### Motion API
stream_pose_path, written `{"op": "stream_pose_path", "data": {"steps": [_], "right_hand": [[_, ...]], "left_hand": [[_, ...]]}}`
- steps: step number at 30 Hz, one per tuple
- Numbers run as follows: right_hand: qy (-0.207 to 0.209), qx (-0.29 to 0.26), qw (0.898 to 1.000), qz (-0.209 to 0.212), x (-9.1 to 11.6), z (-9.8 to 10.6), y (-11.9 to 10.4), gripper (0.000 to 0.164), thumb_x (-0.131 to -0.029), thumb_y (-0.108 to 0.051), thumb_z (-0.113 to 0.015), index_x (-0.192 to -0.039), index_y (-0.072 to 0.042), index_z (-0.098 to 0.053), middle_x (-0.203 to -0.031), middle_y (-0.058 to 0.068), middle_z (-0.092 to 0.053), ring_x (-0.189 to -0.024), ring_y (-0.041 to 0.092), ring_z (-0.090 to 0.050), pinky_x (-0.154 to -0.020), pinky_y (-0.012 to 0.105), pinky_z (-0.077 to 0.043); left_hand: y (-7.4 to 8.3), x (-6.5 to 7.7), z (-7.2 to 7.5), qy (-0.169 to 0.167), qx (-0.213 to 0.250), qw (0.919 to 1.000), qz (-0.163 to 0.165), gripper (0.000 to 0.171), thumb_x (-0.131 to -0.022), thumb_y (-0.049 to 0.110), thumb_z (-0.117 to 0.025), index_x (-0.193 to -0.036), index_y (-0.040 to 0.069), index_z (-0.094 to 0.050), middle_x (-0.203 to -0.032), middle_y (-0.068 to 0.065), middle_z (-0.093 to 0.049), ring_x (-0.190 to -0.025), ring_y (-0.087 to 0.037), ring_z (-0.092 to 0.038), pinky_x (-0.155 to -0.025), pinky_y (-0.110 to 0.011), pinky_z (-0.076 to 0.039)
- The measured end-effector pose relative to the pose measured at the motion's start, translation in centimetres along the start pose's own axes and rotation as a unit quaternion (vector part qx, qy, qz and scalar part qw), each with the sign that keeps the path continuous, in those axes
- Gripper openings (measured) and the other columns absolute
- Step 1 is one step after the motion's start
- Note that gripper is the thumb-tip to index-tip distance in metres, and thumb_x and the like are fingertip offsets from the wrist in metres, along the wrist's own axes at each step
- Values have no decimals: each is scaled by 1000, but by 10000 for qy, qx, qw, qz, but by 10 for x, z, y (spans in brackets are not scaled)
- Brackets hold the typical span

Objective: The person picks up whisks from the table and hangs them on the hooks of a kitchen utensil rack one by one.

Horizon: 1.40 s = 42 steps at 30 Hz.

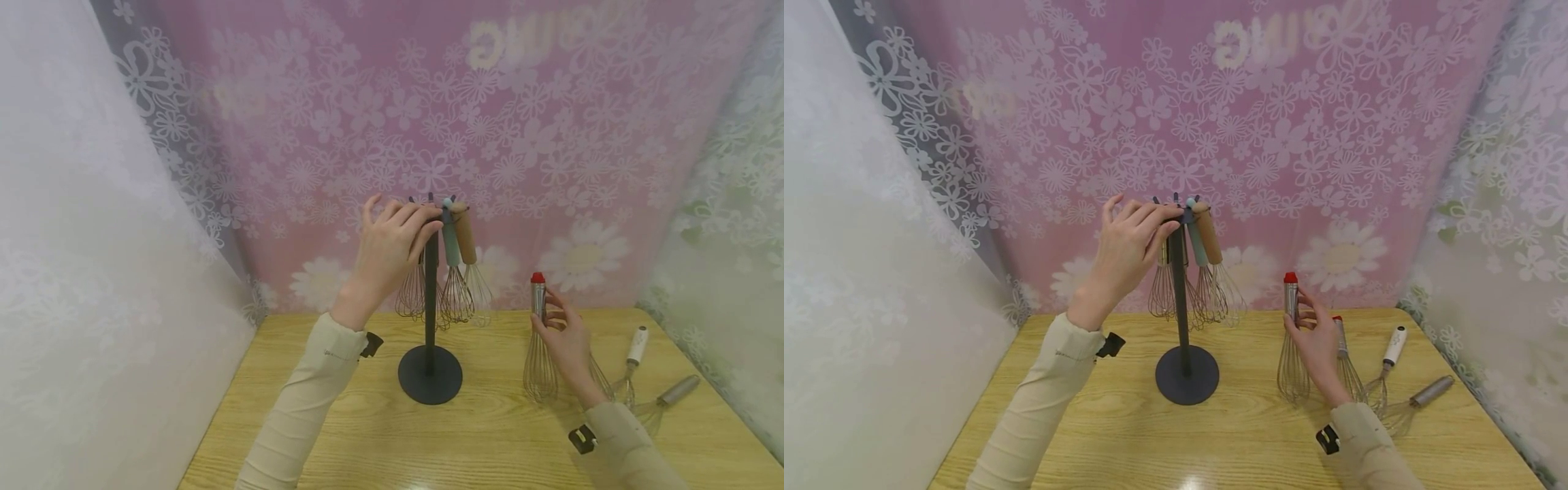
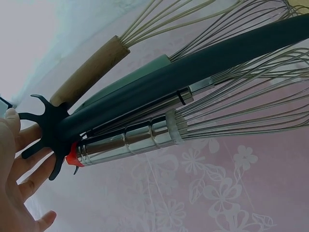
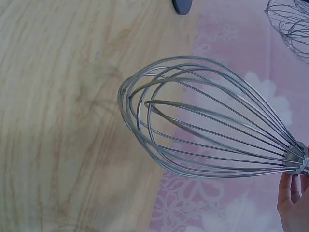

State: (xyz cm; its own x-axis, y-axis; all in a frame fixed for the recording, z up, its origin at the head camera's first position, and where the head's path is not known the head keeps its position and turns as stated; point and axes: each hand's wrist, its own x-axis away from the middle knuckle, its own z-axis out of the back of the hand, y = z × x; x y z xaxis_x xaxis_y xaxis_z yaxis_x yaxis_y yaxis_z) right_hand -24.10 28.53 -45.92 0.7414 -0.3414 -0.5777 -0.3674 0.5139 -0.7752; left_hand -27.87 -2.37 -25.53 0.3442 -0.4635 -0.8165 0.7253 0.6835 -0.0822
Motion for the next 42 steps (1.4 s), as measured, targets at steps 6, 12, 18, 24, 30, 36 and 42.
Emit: {"op": "stream_pose_path", "data": {"steps": [6, 12, 18, 24, 30, 36, 42], "right_hand": [[67, -234, 9997, 78, 1, 1, -22, 56, -86, 14, -72, -138, 6, -57, -120, 25, -62, -85, 7, -57, -72, 8, -49], [139, -267, 9995, 71, 1, 0, -32, 57, -86, 13, -72, -140, 2, -57, -123, 25, -60, -88, 12, -58, -74, 8, -50], [110, -379, 9992, 108, -1, -1, -38, 58, -87, 13, -71, -142, 1, -56, -125, 22, -60, -90, 14, -59, -76, 9, -50], [132, -453, 9987, 164, -2, -1, -43, 59, -86, 14, -71, -142, 1, -56, -123, 20, -61, -90, 15, -59, -76, 9, -51], [172, -506, 9984, 188, -3, -2, -47, 60, -86, 14, -72, -142, 0, -56, -123, 12, -61, -90, 11, -59, -78, 10, -51], [245, -628, 9969, 411, -5, -2, -56, 60, -84, 16, -72, -141, 3, -56, -121, 14, -62, -90, 8, -60, -79, 9, -51], [218, -744, 9950, 633, -5, -2, -66, 59, -83, 18, -71, -139, 5, -56, -122, 19, -62, -91, 8, -60, -80, 10, -51]], "left_hand": [[1, 0, 0, 59, 44, 10000, -45, 27, -105, 36, -55, -119, 21, -73, -112, 4, -74, -103, -19, -61, -119, -58, -22], [1, -1, 0, 72, 46, 9999, -83, 27, -104, 36, -56, -118, 21, -74, -112, 5, -74, -102, -18, -62, -119, -58, -22], [1, 0, -1, 132, 27, 9999, -97, 27, -104, 36, -57, -116, 21, -75, -112, 5, -74, -102, -18, -63, -118, -58, -23], [1, 0, -2, 195, -26, 9997, -112, 27, -103, 36, -57, -116, 21, -75, -112, 4, -74, -102, -18, -63, -118, -58, -24], [3, 0, -1, 208, -97, 9997, -123, 27, -103, 36, -57, -117, 21, -75, -113, 4, -74, -102, -19, -63, -118, -58, -24], [2, 0, -1, 245, -119, 9995, -138, 26, -103, 35, -58, -117, 20, -75, -114, 3, -74, -103, -19, -63, -118, -58, -24], [2, 1, -2, 251, -104, 9995, -146, 26, -103, 35, -58, -117, 20, -75, -115, 3, -74, -104, -19, -63, -118, -58, -25]]}}
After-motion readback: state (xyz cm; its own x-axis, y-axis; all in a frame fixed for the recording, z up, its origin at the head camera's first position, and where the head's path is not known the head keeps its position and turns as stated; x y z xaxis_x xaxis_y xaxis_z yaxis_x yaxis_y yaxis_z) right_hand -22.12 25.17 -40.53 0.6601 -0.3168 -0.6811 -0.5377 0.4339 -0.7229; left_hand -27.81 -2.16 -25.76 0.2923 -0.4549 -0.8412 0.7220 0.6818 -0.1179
